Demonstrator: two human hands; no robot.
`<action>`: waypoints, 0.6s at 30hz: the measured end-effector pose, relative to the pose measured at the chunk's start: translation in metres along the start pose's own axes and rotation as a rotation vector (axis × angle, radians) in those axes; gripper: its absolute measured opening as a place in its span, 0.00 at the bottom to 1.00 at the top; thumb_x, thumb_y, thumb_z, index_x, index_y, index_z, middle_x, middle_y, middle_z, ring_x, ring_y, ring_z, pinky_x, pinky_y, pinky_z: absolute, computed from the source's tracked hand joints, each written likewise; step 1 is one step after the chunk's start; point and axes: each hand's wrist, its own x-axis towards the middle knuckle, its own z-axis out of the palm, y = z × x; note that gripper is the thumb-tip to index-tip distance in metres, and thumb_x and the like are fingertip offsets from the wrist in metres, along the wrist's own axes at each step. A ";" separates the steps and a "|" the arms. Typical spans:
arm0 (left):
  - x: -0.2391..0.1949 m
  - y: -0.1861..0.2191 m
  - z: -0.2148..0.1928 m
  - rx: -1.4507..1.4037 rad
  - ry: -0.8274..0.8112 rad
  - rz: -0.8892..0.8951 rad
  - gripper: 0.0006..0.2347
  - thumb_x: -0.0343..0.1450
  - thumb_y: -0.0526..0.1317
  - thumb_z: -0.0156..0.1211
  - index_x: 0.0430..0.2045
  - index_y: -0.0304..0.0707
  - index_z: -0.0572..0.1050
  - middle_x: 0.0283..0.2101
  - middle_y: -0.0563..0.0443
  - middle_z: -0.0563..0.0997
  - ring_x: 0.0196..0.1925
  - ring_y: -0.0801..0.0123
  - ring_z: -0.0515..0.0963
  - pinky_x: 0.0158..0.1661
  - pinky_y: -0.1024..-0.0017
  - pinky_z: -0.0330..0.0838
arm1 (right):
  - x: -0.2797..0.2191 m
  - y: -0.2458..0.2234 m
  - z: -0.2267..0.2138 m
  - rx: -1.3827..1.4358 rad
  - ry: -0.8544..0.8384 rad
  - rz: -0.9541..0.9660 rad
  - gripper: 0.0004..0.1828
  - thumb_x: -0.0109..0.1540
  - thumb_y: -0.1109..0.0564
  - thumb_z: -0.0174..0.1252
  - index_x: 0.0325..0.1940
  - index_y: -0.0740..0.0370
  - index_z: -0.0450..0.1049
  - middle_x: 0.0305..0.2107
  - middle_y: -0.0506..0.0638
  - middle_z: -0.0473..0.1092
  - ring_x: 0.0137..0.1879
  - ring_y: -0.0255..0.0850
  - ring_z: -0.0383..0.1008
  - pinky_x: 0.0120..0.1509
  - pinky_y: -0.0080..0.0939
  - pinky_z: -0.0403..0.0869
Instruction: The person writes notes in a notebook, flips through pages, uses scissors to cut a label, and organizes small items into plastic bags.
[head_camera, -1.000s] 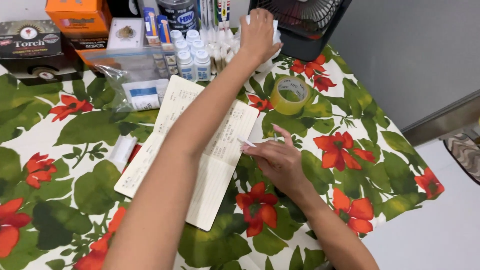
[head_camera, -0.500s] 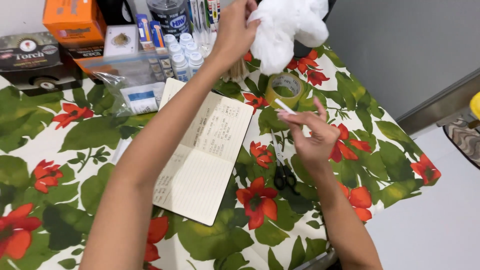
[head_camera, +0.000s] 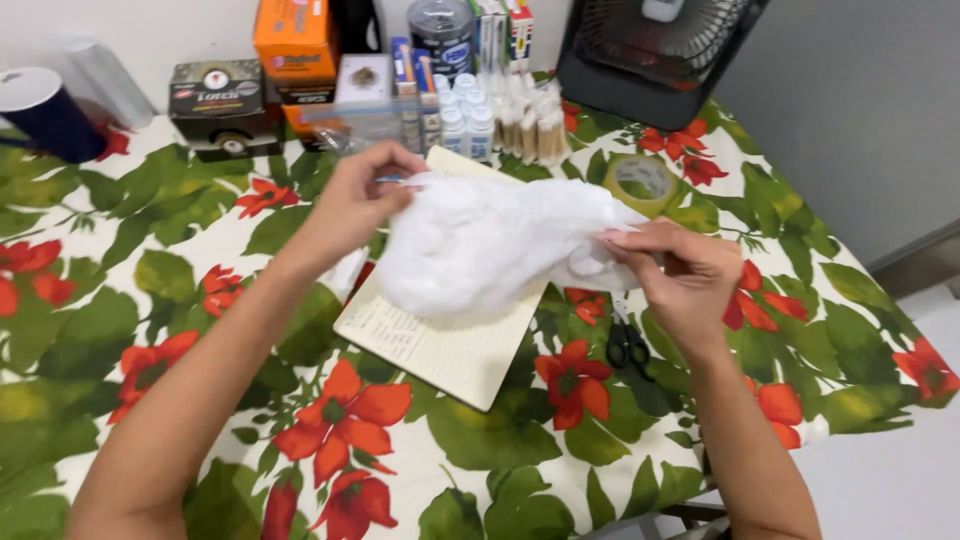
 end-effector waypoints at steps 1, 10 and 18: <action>-0.013 -0.002 -0.011 0.015 0.051 -0.040 0.11 0.63 0.27 0.55 0.38 0.35 0.71 0.34 0.53 0.73 0.33 0.78 0.75 0.37 0.79 0.73 | -0.002 -0.005 0.001 0.025 -0.014 -0.012 0.07 0.50 0.75 0.65 0.26 0.72 0.75 0.19 0.60 0.71 0.21 0.42 0.68 0.36 0.39 0.71; -0.059 -0.015 -0.073 0.223 0.282 -0.389 0.05 0.68 0.31 0.53 0.34 0.39 0.68 0.38 0.53 0.75 0.39 0.73 0.75 0.41 0.77 0.72 | -0.032 -0.008 0.017 -0.020 -0.087 -0.287 0.09 0.52 0.80 0.54 0.29 0.74 0.72 0.25 0.60 0.72 0.28 0.44 0.76 0.25 0.31 0.70; -0.076 0.031 -0.005 0.402 0.123 0.235 0.05 0.63 0.29 0.52 0.29 0.37 0.72 0.46 0.45 0.67 0.50 0.60 0.70 0.55 0.60 0.70 | -0.068 -0.037 0.034 -0.230 -0.602 -0.686 0.10 0.55 0.68 0.61 0.40 0.72 0.73 0.39 0.59 0.73 0.43 0.46 0.77 0.49 0.42 0.80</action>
